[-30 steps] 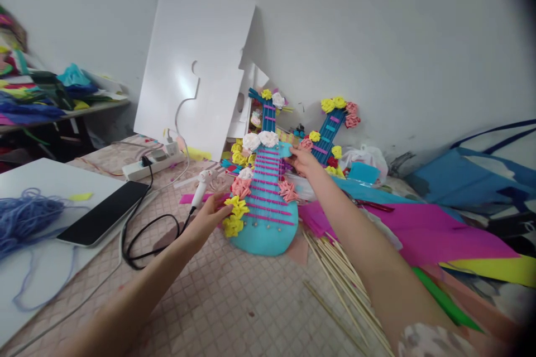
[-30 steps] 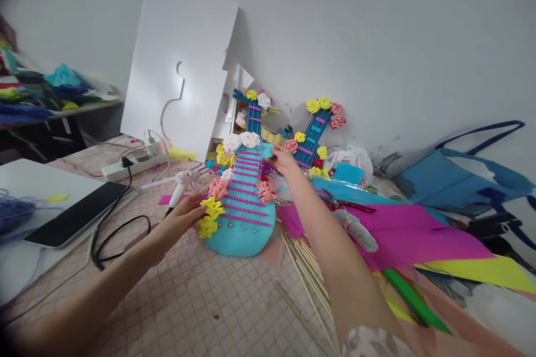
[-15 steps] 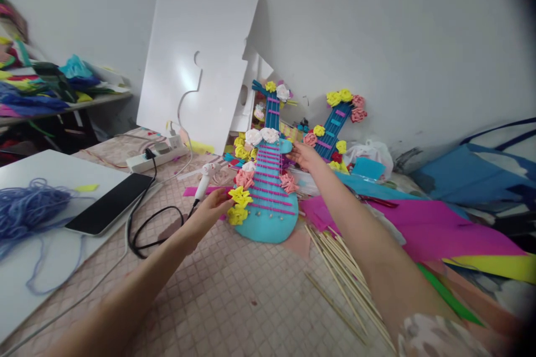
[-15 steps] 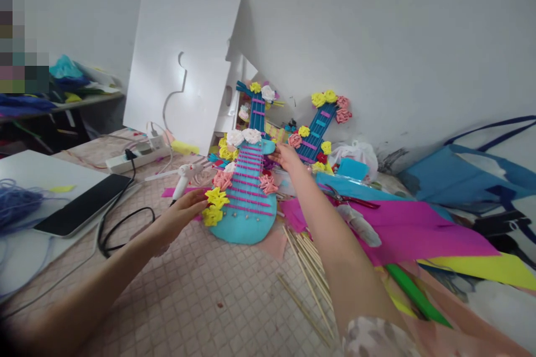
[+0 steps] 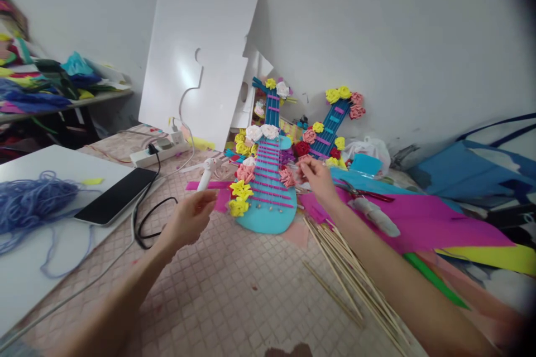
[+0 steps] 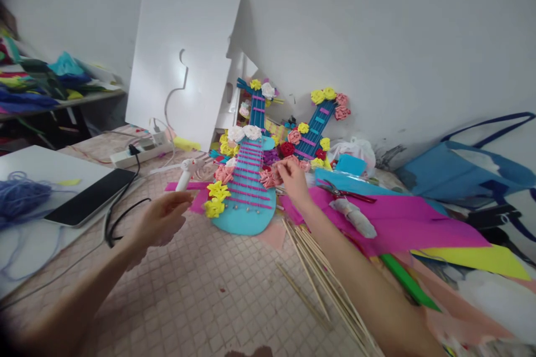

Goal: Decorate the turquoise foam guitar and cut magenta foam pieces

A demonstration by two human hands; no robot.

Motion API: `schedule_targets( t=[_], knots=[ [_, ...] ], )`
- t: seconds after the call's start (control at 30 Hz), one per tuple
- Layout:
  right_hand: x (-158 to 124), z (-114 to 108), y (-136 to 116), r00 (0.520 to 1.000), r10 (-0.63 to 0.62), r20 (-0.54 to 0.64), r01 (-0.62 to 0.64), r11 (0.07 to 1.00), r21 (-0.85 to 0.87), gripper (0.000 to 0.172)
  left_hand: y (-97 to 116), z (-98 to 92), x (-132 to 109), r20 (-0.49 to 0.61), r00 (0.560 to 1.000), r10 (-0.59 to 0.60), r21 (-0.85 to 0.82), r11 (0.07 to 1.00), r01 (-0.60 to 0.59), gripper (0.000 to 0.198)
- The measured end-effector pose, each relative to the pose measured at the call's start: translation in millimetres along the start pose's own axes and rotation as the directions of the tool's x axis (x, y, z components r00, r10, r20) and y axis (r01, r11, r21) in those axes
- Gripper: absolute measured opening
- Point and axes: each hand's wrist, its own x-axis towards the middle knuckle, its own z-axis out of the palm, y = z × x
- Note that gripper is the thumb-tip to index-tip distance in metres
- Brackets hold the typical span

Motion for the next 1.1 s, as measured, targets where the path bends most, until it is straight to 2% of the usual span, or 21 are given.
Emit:
schedule_targets(
  t=[0.07,0.13,0.3,0.4,0.53,0.7,0.83,1.1],
  knots=[
    [-33,2,-3,0.989,-0.032,0.145,0.037,0.999,-0.033,0.022,7,-8.1,-9,-0.105,0.994,0.015,0.195,0.981,0.006,0.026],
    [-62,5,-5,0.980,0.009,0.199,-0.002,0.999,-0.039,0.027,13,-14.2,-12,-0.182,0.980,0.085,0.412,0.911,-0.002,0.023],
    [-119,11,-9,0.958,0.084,0.275,-0.060,0.994,-0.094,0.038,10,-19.3,8,-0.134,0.957,0.256,0.718,0.691,-0.085,0.032],
    [-146,13,-9,0.925,0.177,0.336,-0.149,0.983,-0.107,0.042,1,-19.0,31,-0.131,0.960,0.247,0.861,0.509,-0.013,0.033],
    [-177,12,-7,0.875,0.276,0.398,-0.240,0.961,-0.137,0.043,-11,-26.3,56,-0.104,0.970,0.219,0.881,0.472,-0.012,0.031],
    [-199,6,-4,0.865,0.308,0.395,-0.275,0.951,-0.141,0.043,-21,-49.7,70,-0.113,0.955,0.273,0.890,0.455,-0.025,0.028],
    [-208,2,-1,0.857,0.333,0.393,-0.307,0.943,-0.130,0.044,-22,-60.8,73,-0.109,0.963,0.248,0.890,0.456,-0.017,0.029],
    [-225,-1,1,0.864,0.321,0.387,-0.317,0.945,-0.075,0.041,-7,-55.4,62,-0.088,0.975,0.206,0.889,0.457,-0.016,0.042]
  ],
)
